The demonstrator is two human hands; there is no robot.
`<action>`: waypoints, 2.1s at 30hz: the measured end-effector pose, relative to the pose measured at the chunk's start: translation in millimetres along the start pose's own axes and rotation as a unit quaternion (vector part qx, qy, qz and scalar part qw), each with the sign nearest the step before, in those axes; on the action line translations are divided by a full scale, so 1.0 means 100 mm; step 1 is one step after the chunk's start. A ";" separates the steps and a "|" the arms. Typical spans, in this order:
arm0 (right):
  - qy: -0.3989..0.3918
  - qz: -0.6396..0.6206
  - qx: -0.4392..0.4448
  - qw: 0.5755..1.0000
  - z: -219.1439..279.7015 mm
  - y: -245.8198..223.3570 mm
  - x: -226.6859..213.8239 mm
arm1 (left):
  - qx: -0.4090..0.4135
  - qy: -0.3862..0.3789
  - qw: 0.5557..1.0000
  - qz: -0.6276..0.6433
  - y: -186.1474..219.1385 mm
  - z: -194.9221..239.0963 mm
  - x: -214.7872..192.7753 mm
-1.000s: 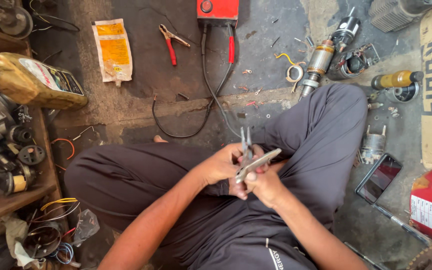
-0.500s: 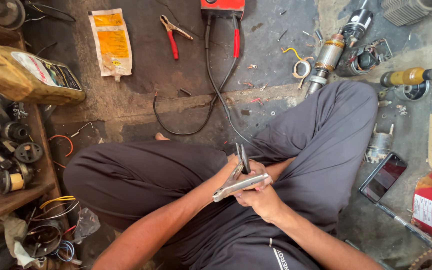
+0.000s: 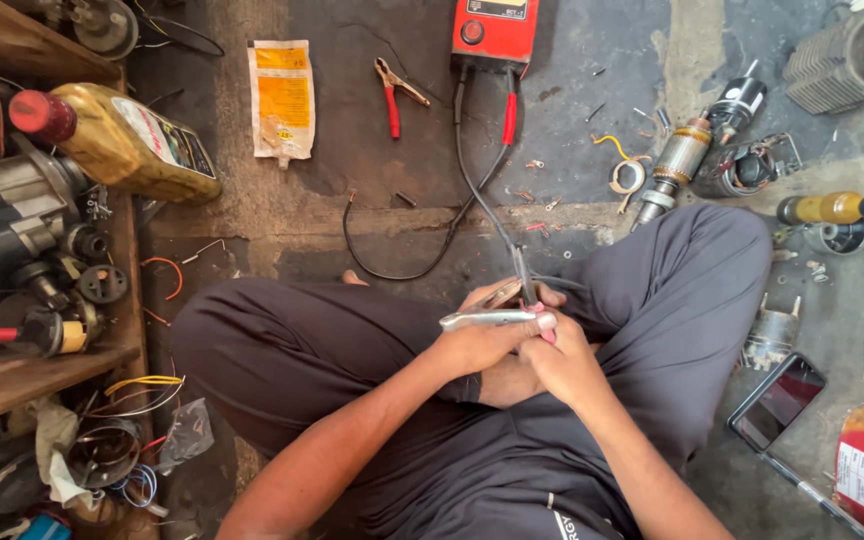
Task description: The person strips the insulation from a black wire, twists the exposed strands, and secures a metal connector onto the wire end using pliers. They then wrap the connection with electrical tape.
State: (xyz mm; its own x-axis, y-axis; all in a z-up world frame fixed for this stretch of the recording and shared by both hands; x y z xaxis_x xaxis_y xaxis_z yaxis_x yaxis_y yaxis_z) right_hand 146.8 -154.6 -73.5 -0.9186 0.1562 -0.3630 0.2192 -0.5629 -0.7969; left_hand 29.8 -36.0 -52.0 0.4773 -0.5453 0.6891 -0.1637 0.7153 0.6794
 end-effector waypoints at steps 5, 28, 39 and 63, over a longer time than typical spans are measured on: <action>-0.026 -0.105 0.061 0.992 0.02 -0.13 -0.12 | 0.098 0.064 0.992 -0.050 0.18 0.06 0.03; 0.014 -0.089 -0.004 0.996 0.17 -0.43 -0.21 | 0.148 0.076 0.985 -0.050 0.22 0.05 -0.13; 0.063 -0.025 -0.003 0.998 0.18 -0.52 -0.16 | 0.139 0.092 0.985 -0.035 0.20 0.06 -0.08; 0.119 -0.028 -0.017 0.992 0.21 -0.59 -0.03 | 0.125 0.116 0.985 -0.026 0.11 0.06 -0.12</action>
State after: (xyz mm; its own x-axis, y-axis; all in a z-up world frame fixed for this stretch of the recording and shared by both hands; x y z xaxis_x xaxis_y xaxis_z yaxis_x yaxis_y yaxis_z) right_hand 129.9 -138.5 -15.3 -0.8266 0.3771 -0.4178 0.1838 -0.5208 -0.8337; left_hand 17.2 -24.3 -51.4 0.6705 -0.4437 0.5947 -0.3266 0.5432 0.7735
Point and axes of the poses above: each hand's wrist, its own z-axis away from the middle knuckle, its own x-axis out of the palm, y = z × x, the point moved 1 cm from there along -z, towards the middle knuckle, and after that the axes turned 9 degrees about z, right-handed, at the moved point
